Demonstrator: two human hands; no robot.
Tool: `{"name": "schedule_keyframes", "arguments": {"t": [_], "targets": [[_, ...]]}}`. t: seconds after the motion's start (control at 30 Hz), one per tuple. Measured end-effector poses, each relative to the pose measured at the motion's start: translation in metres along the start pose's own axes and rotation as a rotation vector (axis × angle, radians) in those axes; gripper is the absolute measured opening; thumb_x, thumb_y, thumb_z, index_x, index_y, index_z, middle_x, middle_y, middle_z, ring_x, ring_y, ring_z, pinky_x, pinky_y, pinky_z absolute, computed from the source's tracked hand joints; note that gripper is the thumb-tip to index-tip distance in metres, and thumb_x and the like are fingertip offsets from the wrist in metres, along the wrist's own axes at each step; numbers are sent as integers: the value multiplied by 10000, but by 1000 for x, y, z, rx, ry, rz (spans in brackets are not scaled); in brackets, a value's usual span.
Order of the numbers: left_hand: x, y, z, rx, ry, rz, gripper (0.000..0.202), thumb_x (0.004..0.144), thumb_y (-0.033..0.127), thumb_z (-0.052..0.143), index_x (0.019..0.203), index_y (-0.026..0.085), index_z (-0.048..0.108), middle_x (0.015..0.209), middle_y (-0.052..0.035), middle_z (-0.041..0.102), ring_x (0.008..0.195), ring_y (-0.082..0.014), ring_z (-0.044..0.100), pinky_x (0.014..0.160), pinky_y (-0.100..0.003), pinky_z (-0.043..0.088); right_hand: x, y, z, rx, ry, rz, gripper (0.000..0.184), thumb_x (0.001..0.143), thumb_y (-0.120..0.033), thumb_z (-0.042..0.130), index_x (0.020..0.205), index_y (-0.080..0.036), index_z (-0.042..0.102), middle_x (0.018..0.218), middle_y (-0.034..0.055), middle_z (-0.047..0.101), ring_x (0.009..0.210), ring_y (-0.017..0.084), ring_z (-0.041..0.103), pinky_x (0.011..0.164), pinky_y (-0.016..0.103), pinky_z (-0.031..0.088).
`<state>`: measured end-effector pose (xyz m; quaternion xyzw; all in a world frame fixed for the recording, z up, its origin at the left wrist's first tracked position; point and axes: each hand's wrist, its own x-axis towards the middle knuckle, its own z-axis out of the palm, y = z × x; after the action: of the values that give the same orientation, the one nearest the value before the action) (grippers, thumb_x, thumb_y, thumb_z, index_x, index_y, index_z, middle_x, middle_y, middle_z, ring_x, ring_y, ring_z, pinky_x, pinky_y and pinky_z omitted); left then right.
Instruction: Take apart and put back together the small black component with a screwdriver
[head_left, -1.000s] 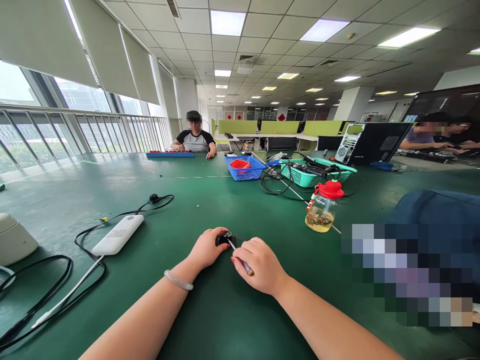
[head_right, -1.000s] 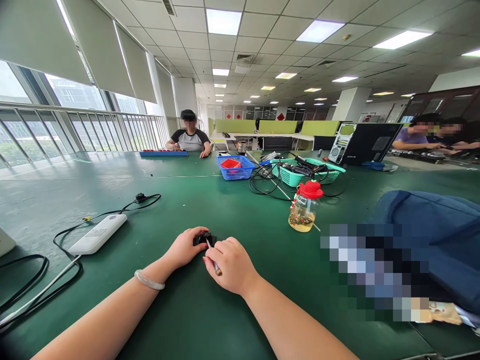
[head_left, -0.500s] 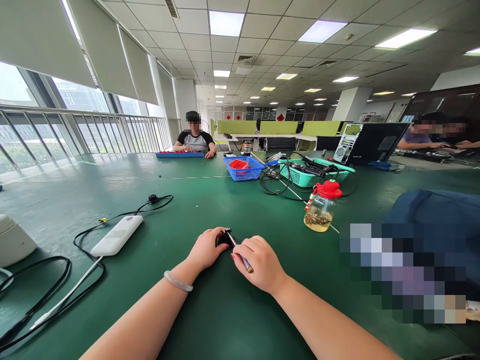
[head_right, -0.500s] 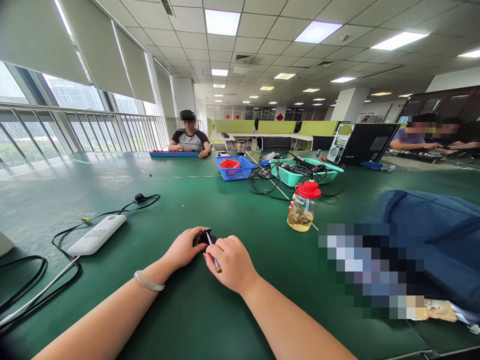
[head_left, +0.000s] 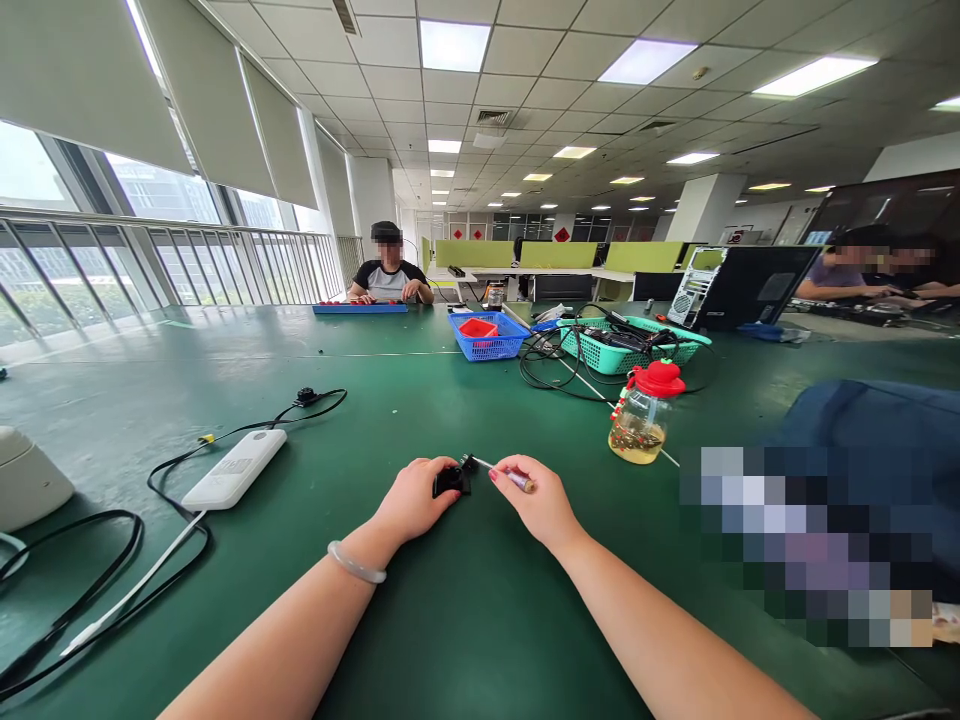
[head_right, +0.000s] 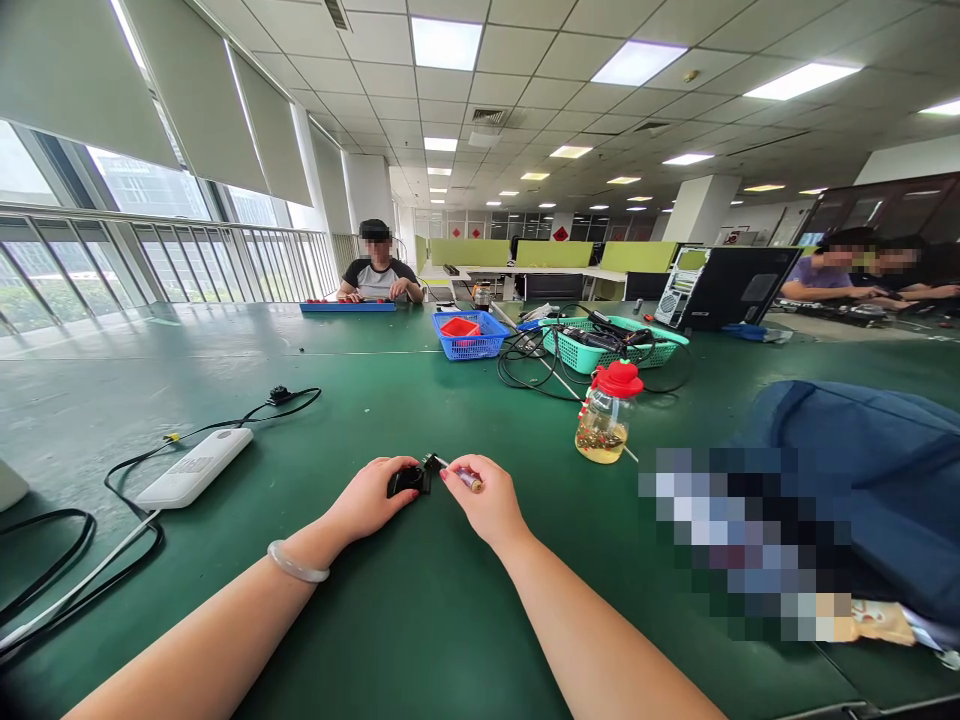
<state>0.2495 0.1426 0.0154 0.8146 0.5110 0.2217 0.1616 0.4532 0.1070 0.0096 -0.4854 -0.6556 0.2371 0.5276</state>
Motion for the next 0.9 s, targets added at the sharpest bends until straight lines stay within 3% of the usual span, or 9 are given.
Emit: {"name": "schedule_keyframes", "arguments": {"t": [0.13, 0.27, 0.43, 0.6, 0.9], "targets": [[0, 0, -1, 4, -7, -17, 388, 779, 331, 606, 1160, 256, 609, 1111, -68, 684, 1109, -267, 584, 991, -417, 448, 2, 0, -4, 107, 15, 71, 383, 810, -558, 589, 747, -184, 645, 622, 6, 567, 533, 125, 473, 493, 242, 375], [0, -1, 0, -8, -4, -13, 363, 773, 303, 620, 1133, 257, 617, 1089, -63, 686, 1099, -258, 584, 981, -404, 455, -3, -8, -4, 58, 26, 19, 466, 872, -581, 487, 659, -188, 617, 544, -16, 471, 502, 116, 409, 487, 245, 327], [0, -1, 0, -14, -7, 15, 345, 777, 294, 618, 1119, 252, 620, 1072, -61, 688, 1071, -254, 587, 960, -402, 462, -6, -14, 0, -30, -46, -67, 443, 905, -508, 475, 626, -188, 600, 573, -9, 483, 542, 120, 413, 531, 250, 336], [0, -1, -1, -7, -19, -14, 362, 773, 315, 626, 1130, 254, 622, 1045, -64, 686, 1046, -255, 600, 933, -395, 474, -6, -11, 1, 5, -77, -16, 432, 896, -521, 487, 634, -191, 583, 543, -27, 422, 512, 108, 362, 484, 239, 300], [0, 1, -2, -20, -20, -4, 330, 765, 304, 642, 1094, 268, 640, 1050, -45, 698, 1054, -253, 598, 936, -386, 469, -4, -7, 2, 67, 5, 51, 438, 864, -572, 513, 652, -194, 575, 539, -36, 402, 497, 107, 346, 476, 239, 275]]}}
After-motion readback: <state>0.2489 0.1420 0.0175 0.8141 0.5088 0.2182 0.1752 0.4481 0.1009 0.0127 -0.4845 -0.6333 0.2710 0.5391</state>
